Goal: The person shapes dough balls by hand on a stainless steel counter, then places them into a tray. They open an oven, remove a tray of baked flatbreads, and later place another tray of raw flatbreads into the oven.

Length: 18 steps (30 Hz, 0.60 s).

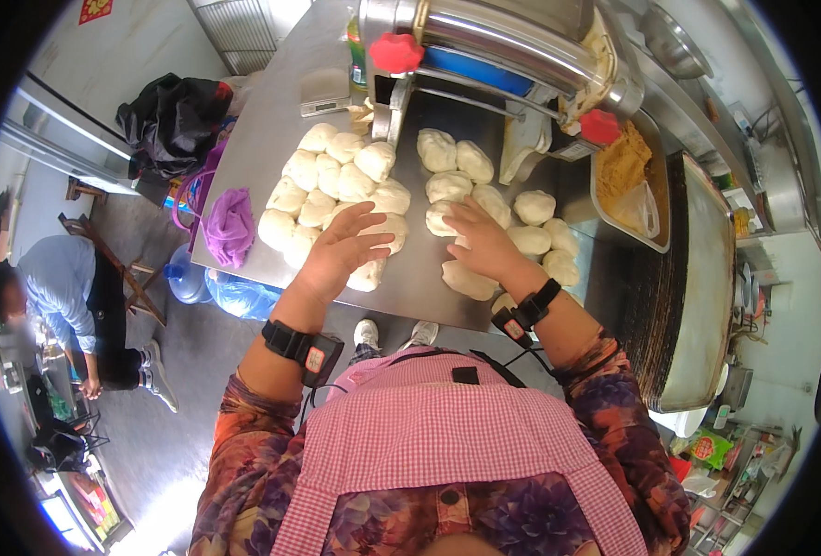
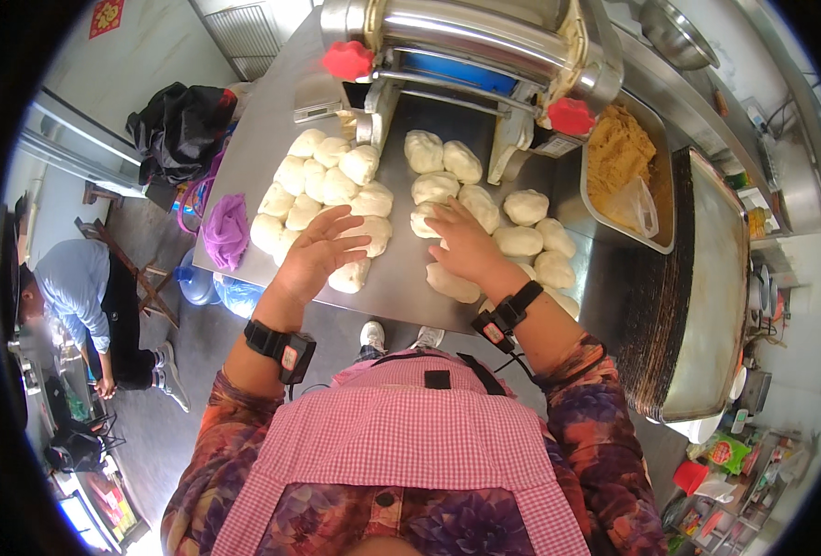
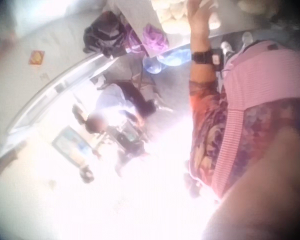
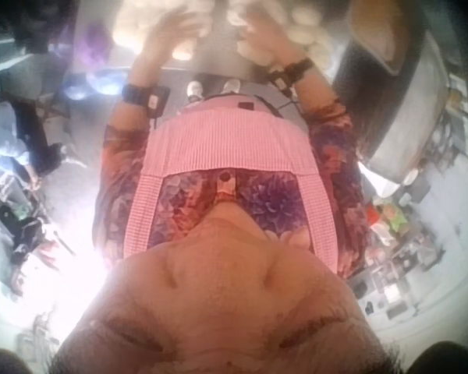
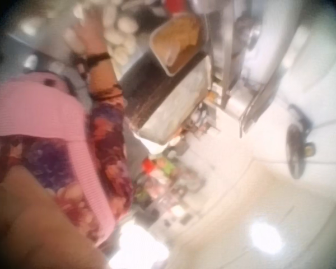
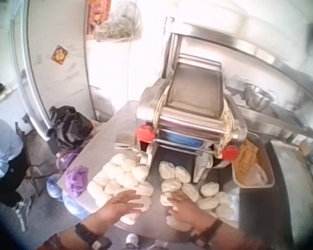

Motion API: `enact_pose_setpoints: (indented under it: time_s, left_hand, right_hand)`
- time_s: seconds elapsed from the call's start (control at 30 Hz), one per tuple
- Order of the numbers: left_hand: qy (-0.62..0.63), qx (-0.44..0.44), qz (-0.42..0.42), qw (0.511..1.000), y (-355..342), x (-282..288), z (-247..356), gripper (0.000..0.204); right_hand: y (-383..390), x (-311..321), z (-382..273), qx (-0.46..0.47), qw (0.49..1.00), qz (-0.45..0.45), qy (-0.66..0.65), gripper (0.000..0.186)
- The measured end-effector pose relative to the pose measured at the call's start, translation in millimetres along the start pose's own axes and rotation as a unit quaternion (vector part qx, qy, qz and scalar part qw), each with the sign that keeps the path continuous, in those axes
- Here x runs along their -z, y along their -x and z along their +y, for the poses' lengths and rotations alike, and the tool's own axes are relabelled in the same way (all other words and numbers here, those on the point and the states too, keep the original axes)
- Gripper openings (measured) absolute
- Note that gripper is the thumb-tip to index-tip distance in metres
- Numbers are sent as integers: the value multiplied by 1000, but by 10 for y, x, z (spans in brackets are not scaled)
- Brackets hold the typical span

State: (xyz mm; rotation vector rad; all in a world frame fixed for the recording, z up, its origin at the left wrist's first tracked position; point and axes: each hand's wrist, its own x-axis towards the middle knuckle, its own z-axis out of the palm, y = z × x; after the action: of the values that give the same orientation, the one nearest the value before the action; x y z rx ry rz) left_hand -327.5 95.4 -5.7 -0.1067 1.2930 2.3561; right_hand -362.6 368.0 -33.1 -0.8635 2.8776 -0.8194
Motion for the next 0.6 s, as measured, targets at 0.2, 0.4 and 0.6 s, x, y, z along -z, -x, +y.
enact_pose_setpoints:
  time_s: [0.2,0.4,0.6]
  left_hand:
    - [16,-18,4,1000,199,214,-85,49]
    - [11,23,10,1000,223,160,-171,49]
    - [-4,61,9,998,159,210,-218,44]
  right_hand:
    - [-483,-243,-180,-72,970,47,-229,48]
    - [-995,-529,-272,-263,895,-104,-345,61]
    - [-917,-589,-439,-151,948,-38,-278,46]
